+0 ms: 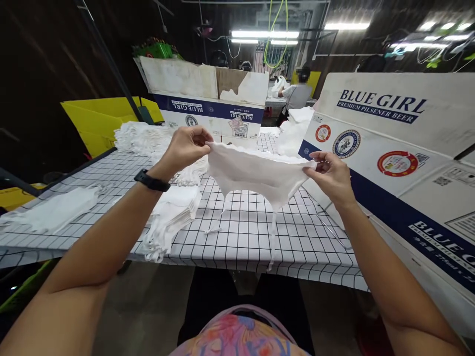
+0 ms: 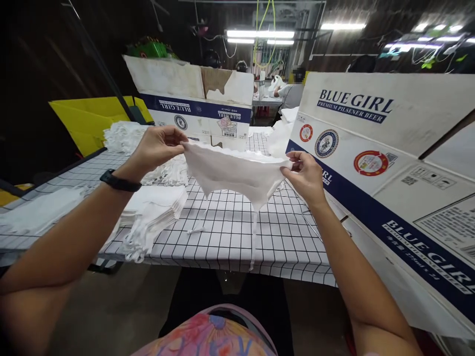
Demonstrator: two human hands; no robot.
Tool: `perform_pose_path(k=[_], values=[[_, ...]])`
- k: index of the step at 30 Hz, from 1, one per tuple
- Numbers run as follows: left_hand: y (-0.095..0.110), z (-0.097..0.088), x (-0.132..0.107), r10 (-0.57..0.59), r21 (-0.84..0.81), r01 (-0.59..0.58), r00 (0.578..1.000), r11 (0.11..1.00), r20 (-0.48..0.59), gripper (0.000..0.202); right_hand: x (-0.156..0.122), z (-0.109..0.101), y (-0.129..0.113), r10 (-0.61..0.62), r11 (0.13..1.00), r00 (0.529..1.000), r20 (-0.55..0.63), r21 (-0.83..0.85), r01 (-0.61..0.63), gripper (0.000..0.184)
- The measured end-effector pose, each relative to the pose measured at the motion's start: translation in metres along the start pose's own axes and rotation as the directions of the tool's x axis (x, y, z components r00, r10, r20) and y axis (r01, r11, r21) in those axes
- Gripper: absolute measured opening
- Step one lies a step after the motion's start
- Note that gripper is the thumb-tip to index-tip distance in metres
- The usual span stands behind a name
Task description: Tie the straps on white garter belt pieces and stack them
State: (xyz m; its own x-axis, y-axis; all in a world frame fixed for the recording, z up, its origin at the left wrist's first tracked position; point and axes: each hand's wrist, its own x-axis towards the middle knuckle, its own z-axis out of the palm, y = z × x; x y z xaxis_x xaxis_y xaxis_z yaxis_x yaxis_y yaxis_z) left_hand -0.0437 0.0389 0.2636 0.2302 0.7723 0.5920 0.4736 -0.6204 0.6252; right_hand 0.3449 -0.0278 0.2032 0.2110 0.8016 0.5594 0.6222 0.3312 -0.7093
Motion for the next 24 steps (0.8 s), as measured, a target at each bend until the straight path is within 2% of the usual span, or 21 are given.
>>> perform_pose_path(k=[3, 7, 9, 13, 19, 24], values=[[0.002, -0.002, 0.004, 0.036, 0.023, -0.035, 0.999, 0.999, -0.034, 0.017, 0.002, -0.001, -0.002, 0.066, 0.983, 0.994, 0.083, 0.165, -0.079, 0.046], [0.003, -0.005, 0.005, 0.050, 0.028, -0.049, 0.997, 0.998, -0.060, 0.019, 0.002, -0.004, -0.006, 0.046, 0.956, 0.984, 0.171, 0.277, -0.092, 0.048], [0.002, -0.006, 0.003, 0.034, 0.027, -0.033, 0.998, 0.999, -0.054, 0.019, 0.002, -0.006, -0.006, 0.011, 0.958, 0.987, 0.160, 0.281, -0.056, 0.044], [0.001, -0.007, 0.001, -0.008, -0.002, 0.008, 0.999, 1.000, -0.043, 0.015, 0.000, -0.008, -0.004, -0.050, 0.970, 0.985, 0.163, 0.244, 0.009, 0.020], [-0.004, -0.004, 0.003, -0.037, -0.077, 0.035, 0.999, 0.996, -0.019, 0.011, 0.003, -0.010, -0.005, 0.056, 0.950, 0.965, 0.255, 0.284, -0.130, 0.023], [-0.006, -0.005, 0.003, -0.008, -0.012, 0.009, 0.995, 1.000, 0.095, 0.010, 0.010, -0.012, 0.003, 0.136, 0.929, 0.964, 0.229, 0.307, -0.204, 0.021]])
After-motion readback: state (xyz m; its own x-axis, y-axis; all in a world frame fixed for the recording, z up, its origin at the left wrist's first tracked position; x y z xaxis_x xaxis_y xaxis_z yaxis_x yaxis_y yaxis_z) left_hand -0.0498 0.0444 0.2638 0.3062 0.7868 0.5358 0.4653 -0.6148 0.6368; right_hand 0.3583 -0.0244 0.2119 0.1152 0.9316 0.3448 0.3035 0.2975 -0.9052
